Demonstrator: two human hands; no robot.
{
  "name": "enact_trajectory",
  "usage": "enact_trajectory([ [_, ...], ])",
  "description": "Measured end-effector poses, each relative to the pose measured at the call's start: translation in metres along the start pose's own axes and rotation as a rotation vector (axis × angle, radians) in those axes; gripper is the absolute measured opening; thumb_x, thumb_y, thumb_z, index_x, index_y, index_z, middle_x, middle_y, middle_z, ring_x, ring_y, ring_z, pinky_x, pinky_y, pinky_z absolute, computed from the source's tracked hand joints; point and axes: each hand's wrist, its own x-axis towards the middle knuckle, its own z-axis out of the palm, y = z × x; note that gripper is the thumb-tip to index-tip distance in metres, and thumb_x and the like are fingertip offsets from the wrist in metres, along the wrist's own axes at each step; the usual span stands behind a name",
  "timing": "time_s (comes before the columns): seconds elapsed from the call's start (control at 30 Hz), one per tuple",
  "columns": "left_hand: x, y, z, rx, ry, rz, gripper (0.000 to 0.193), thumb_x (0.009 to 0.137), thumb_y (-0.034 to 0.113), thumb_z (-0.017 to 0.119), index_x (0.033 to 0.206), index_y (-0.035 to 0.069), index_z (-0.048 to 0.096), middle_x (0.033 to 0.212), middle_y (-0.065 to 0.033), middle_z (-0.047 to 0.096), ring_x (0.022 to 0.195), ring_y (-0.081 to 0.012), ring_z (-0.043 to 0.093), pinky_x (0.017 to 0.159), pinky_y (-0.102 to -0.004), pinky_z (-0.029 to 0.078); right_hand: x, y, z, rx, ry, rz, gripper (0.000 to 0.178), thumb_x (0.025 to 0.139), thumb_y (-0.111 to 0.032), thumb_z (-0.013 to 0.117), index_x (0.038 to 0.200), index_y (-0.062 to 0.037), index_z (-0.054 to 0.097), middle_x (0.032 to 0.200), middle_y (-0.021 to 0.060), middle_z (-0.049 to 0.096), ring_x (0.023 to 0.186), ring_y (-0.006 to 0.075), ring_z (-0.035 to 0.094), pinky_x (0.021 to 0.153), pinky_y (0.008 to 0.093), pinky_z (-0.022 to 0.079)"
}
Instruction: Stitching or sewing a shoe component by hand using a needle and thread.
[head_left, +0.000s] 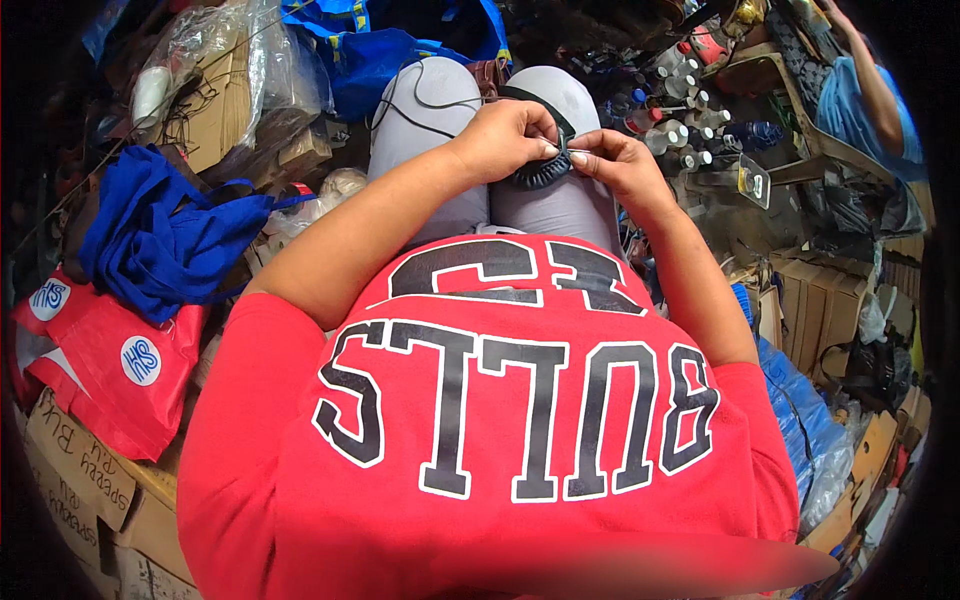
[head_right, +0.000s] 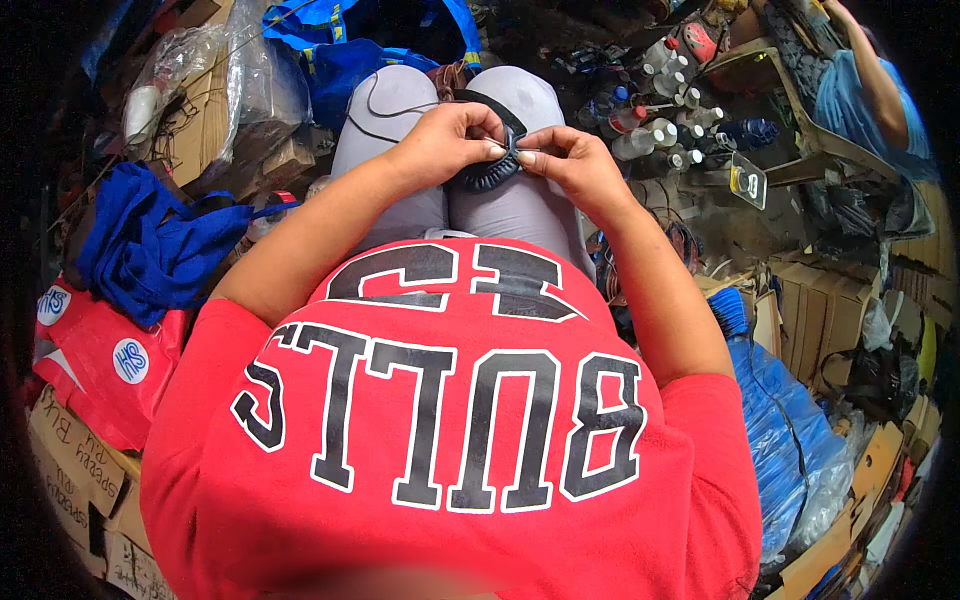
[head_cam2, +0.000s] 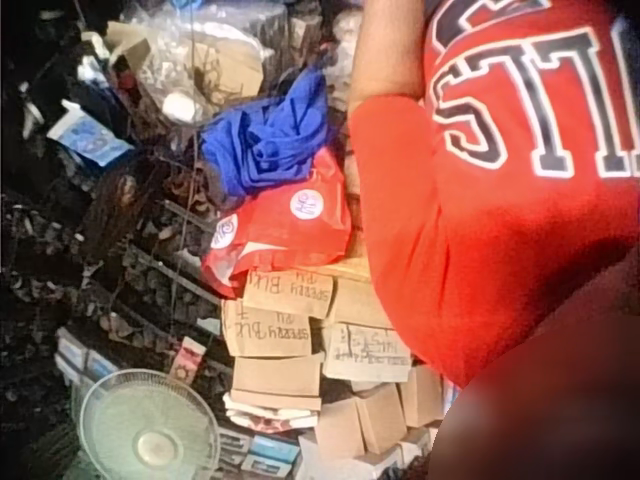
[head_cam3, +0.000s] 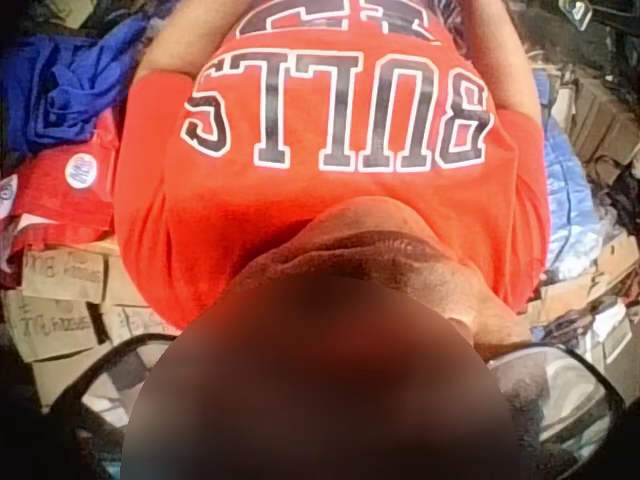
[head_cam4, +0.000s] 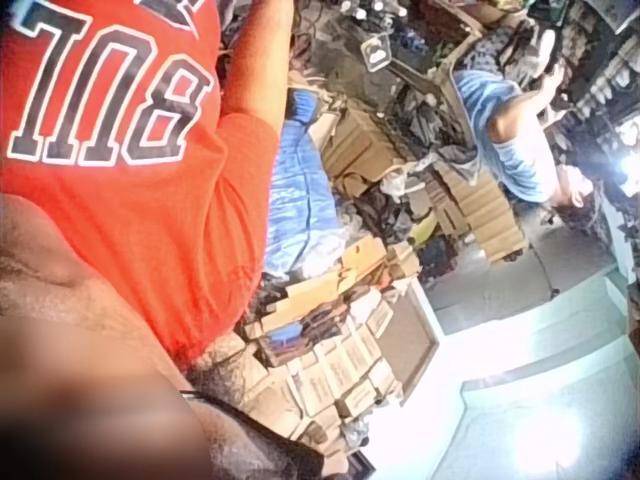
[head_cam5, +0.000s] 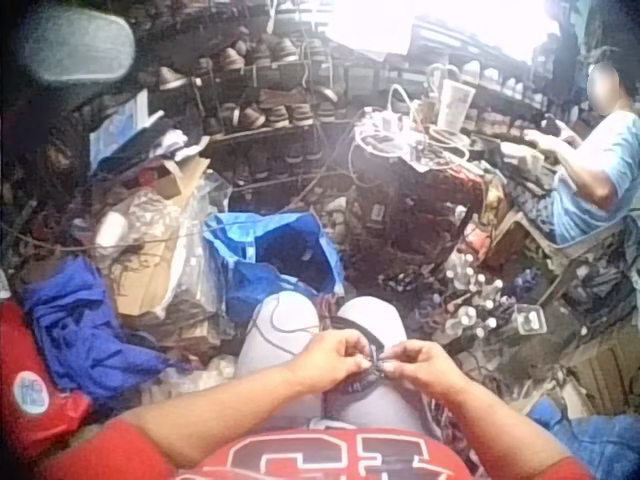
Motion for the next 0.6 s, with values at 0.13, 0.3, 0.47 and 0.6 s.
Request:
enact_trajectory([
  [0.13,0.007,0.012,-0.008,0.369,-0.018,0.121,0.009,0.075,0.006,0.068,0.083,0.003,0.065,0.074,-0.0052,0.064,0.065,-0.0133,0.059,0.063,-0.0269,0.048,0.006,-0.004,0.0,-0.111,-0.021,-0.033,0.012,0.08,-0.009,0.069,0.087,-0.0017,0.063,0.082,-0.0001,0.063,0.074,0.0058,0.056,0.069,0.0193,0.045],
  [0.3,-0.001,0.024,-0.027,0.64,-0.002,0.327,0.011,0.074,0.009,0.067,0.082,0.003,0.063,0.073,-0.0098,0.063,0.067,-0.0206,0.06,0.063,-0.0307,0.046,0.002,-0.006,-0.017,-0.158,-0.063,-0.103,0.01,0.08,-0.011,0.069,0.082,-0.0037,0.062,0.076,-0.0016,0.061,0.068,0.0054,0.052,0.066,0.0196,0.043],
  [0.47,-0.011,0.027,-0.027,0.463,-0.084,0.081,0.008,0.078,0.009,0.063,0.084,0.003,0.061,0.074,-0.0116,0.062,0.069,-0.0219,0.06,0.063,-0.0328,0.046,-0.001,0.005,-0.028,-0.013,-0.033,-0.131,0.01,0.081,-0.012,0.068,0.085,-0.0046,0.063,0.084,-0.0011,0.058,0.082,0.0066,0.051,0.074,0.0225,0.041],
  [0.6,-0.005,0.029,-0.02,0.542,-0.118,0.073,0.009,0.08,0.008,0.058,0.088,0.004,0.061,0.077,-0.0125,0.063,0.071,-0.0244,0.061,0.065,-0.0348,0.047,-0.006,0.006,-0.024,-0.326,-0.018,-0.238,0.013,0.079,-0.015,0.07,0.084,-0.0044,0.064,0.091,-0.0004,0.053,0.087,0.0091,0.051,0.076,0.0225,0.041],
])
